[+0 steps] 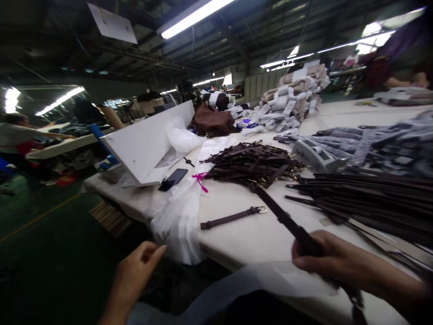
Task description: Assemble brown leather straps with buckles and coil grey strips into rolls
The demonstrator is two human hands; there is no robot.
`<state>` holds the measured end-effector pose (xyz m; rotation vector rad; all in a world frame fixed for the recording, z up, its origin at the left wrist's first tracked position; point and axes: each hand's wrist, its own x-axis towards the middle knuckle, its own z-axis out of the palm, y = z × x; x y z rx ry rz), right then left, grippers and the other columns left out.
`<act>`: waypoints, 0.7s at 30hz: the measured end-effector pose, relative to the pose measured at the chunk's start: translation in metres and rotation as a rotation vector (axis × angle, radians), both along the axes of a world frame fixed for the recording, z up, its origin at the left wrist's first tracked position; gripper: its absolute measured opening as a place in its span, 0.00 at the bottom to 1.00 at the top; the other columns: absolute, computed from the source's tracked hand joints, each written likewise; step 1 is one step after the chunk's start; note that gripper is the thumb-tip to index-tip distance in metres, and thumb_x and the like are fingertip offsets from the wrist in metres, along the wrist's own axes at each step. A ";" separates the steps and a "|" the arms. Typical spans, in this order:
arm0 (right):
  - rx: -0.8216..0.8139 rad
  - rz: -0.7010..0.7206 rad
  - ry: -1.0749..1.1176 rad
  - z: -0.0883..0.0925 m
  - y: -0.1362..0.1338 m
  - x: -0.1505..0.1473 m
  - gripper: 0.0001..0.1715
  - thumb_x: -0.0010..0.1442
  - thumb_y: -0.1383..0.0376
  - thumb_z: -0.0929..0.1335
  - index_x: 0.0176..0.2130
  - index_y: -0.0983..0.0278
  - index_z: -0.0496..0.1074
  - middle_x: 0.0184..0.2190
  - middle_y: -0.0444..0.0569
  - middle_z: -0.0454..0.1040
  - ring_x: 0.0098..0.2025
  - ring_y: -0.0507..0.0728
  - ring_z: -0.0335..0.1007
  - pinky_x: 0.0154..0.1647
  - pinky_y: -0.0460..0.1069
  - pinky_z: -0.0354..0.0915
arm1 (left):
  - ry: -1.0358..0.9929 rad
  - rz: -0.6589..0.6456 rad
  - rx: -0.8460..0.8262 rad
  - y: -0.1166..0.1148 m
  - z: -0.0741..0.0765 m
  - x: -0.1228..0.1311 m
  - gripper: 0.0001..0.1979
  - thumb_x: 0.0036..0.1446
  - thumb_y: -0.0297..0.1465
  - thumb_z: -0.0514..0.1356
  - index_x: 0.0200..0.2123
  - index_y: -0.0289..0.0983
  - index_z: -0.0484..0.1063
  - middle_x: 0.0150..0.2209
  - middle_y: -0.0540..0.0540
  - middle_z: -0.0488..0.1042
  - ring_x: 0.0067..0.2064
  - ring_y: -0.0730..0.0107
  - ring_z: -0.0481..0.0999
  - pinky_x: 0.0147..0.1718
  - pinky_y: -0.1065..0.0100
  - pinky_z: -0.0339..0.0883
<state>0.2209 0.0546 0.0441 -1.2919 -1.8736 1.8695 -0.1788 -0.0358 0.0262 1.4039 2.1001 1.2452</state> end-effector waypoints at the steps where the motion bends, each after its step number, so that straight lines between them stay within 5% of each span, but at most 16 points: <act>1: -0.018 0.050 0.024 0.009 0.000 -0.011 0.14 0.51 0.56 0.69 0.28 0.66 0.68 0.16 0.38 0.58 0.16 0.45 0.54 0.15 0.41 0.57 | 0.008 -0.100 -0.047 0.014 0.006 0.041 0.13 0.39 0.37 0.68 0.31 0.41 0.74 0.31 0.50 0.77 0.34 0.65 0.76 0.28 0.72 0.69; 3: -0.016 0.113 0.076 0.023 0.000 -0.025 0.10 0.51 0.60 0.68 0.29 0.66 0.68 0.17 0.38 0.59 0.17 0.45 0.55 0.17 0.41 0.57 | -0.204 -0.582 -0.187 0.036 0.017 0.118 0.30 0.36 0.34 0.70 0.47 0.43 0.70 0.44 0.48 0.73 0.46 0.64 0.71 0.44 0.69 0.65; 4: -0.002 0.117 0.086 0.028 -0.001 -0.027 0.08 0.51 0.62 0.68 0.30 0.65 0.68 0.18 0.38 0.61 0.17 0.46 0.56 0.17 0.41 0.57 | -0.363 -0.809 -0.290 0.043 0.019 0.147 0.27 0.38 0.33 0.69 0.45 0.40 0.71 0.39 0.49 0.74 0.41 0.68 0.72 0.42 0.71 0.65; 5: 0.014 0.100 0.077 0.031 -0.002 -0.026 0.07 0.51 0.64 0.68 0.31 0.65 0.67 0.19 0.38 0.62 0.18 0.46 0.58 0.17 0.41 0.58 | -0.523 -0.893 -0.376 0.047 0.019 0.169 0.16 0.44 0.32 0.65 0.39 0.36 0.73 0.32 0.49 0.74 0.34 0.73 0.72 0.35 0.74 0.65; 8: 0.050 -0.019 0.008 0.030 -0.006 -0.010 0.07 0.52 0.66 0.67 0.34 0.65 0.65 0.21 0.40 0.64 0.21 0.47 0.59 0.16 0.40 0.57 | -0.737 -0.863 -0.523 0.052 0.008 0.196 0.10 0.49 0.34 0.61 0.27 0.31 0.70 0.19 0.53 0.64 0.21 0.82 0.61 0.21 0.79 0.54; 13: 0.091 -0.033 0.065 0.018 -0.007 -0.007 0.06 0.52 0.67 0.67 0.33 0.65 0.65 0.22 0.40 0.64 0.21 0.46 0.57 0.17 0.39 0.56 | -0.733 -0.852 -0.485 0.051 -0.004 0.197 0.10 0.45 0.31 0.65 0.31 0.31 0.71 0.25 0.52 0.66 0.26 0.81 0.62 0.25 0.79 0.54; 17: 0.157 -0.126 0.088 0.027 -0.006 -0.011 0.11 0.57 0.58 0.65 0.38 0.63 0.64 0.24 0.41 0.63 0.20 0.46 0.56 0.15 0.39 0.55 | -0.815 -0.823 -0.468 0.050 -0.003 0.201 0.11 0.49 0.34 0.63 0.26 0.30 0.70 0.21 0.51 0.65 0.24 0.81 0.62 0.24 0.77 0.55; 21: 0.158 -0.238 -0.033 0.037 -0.022 0.026 0.22 0.62 0.48 0.57 0.43 0.61 0.64 0.23 0.43 0.64 0.17 0.47 0.56 0.12 0.40 0.55 | -0.863 -0.792 -0.544 0.047 -0.008 0.191 0.17 0.48 0.40 0.63 0.23 0.30 0.67 0.20 0.48 0.69 0.21 0.79 0.65 0.22 0.76 0.58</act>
